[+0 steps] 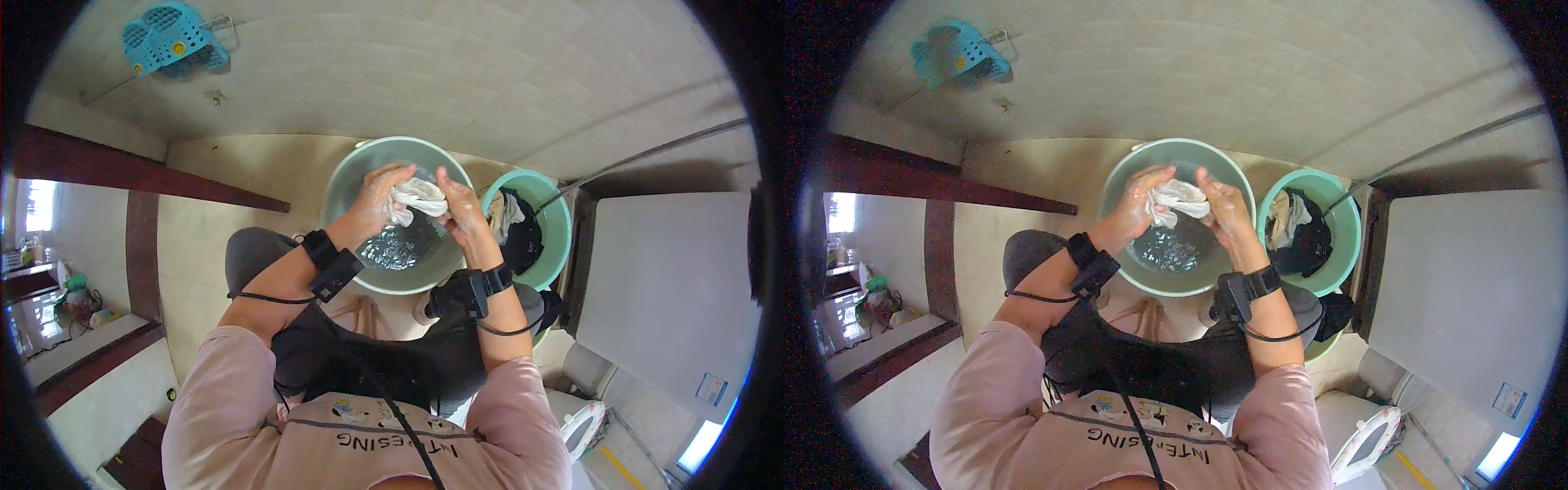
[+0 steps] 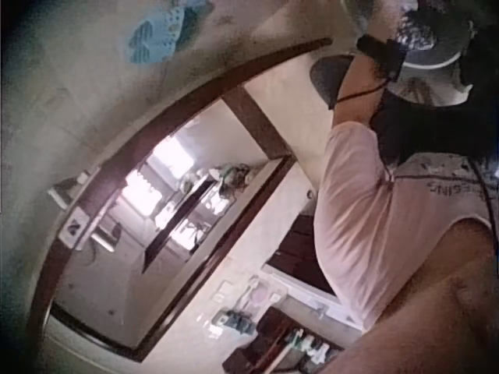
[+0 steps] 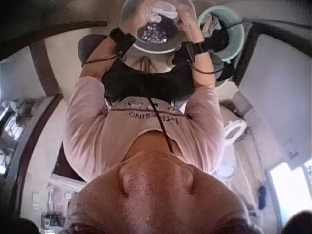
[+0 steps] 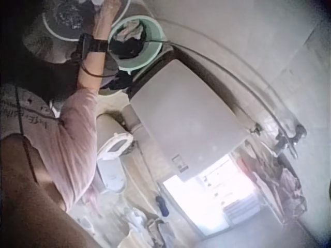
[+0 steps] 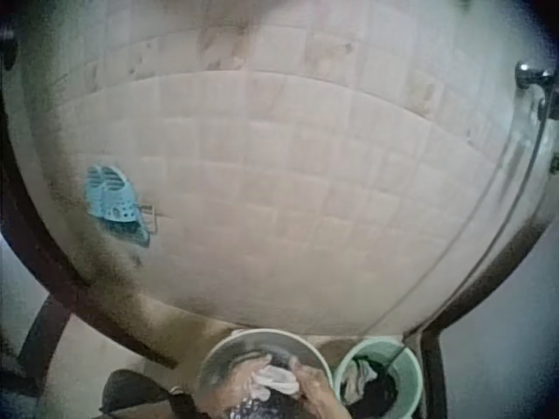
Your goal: The person hand-washes a white cloth and a dark garment in a bucket of soapy water by rubbing and squeezing the fabric.
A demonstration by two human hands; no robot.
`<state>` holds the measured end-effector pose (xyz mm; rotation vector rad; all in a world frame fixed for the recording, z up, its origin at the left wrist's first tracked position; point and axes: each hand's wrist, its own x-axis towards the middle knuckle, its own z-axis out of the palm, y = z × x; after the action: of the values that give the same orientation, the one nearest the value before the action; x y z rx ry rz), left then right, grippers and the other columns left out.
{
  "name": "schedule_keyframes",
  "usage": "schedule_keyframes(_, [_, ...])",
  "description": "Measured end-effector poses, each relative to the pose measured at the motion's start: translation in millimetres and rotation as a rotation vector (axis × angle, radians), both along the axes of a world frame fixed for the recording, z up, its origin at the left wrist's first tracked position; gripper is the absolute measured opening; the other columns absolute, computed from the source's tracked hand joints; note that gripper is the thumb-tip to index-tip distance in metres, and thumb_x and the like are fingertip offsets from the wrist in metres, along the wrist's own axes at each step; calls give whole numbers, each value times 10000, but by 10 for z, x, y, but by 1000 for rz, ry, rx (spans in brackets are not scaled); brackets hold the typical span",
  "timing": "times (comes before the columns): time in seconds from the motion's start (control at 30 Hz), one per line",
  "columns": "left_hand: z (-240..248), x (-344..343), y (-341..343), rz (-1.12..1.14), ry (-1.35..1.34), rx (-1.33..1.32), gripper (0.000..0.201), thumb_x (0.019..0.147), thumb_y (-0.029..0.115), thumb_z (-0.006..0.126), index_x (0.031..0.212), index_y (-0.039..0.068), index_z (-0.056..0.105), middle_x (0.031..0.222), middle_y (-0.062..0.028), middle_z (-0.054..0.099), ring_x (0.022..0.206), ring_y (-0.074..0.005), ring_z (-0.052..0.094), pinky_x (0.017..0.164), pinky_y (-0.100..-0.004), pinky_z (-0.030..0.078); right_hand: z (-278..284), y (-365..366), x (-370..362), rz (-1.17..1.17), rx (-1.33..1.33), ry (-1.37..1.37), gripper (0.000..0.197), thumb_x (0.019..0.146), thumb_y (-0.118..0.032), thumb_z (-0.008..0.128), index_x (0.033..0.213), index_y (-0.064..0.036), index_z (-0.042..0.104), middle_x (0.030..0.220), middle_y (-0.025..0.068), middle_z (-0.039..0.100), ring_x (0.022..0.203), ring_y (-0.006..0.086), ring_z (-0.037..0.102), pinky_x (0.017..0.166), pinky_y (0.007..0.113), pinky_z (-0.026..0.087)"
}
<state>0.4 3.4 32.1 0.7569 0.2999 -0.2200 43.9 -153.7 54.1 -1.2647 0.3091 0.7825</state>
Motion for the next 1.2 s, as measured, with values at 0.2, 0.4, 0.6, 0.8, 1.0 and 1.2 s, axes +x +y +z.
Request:
schedule_keyframes(0.2, [16,40,30,73,-6,29,208,818,240,557,764,39,563,676,-12,532,544,-51,467,411,-170,316,69,13,12,6,15,-93,243,782,-315,619,779,-73,599,631,-46,515,467,17,382,395,142,274])
schedule_keyframes(0.4, [13,45,-4,96,80,-38,198,824,252,551,811,55,568,700,2,531,535,-36,449,394,-165,301,-47,-28,37,18,73,-162,157,806,-224,595,834,-70,591,688,-43,523,542,3,415,446,127,303])
schedule_keyframes(0.6, [67,18,-44,-173,76,116,162,829,240,544,873,87,573,707,39,518,560,-14,438,408,-152,294,-76,-67,124,-70,498,-66,139,847,-146,524,920,-29,542,706,-26,503,517,13,376,427,138,288])
schedule_keyframes(0.8, [46,77,33,18,6,96,144,834,192,537,877,58,566,721,26,520,545,-10,422,410,-143,291,-59,-86,120,134,382,46,136,841,-147,533,907,-28,525,699,-22,500,511,21,369,414,147,277])
schedule_keyframes(1.0, [-103,49,45,-52,-34,-18,194,853,208,502,955,45,523,783,4,524,579,-20,451,403,-144,306,-105,-67,159,8,450,-37,163,826,-175,562,931,-55,530,708,-27,504,499,17,360,422,134,268])
schedule_keyframes(1.2, [-566,9,-93,-96,263,-46,225,853,296,492,887,79,540,796,-8,550,621,-105,533,423,-230,404,-189,317,-92,-31,-181,-412,211,857,-240,484,771,-87,601,674,61,588,564,149,530,469,272,409])
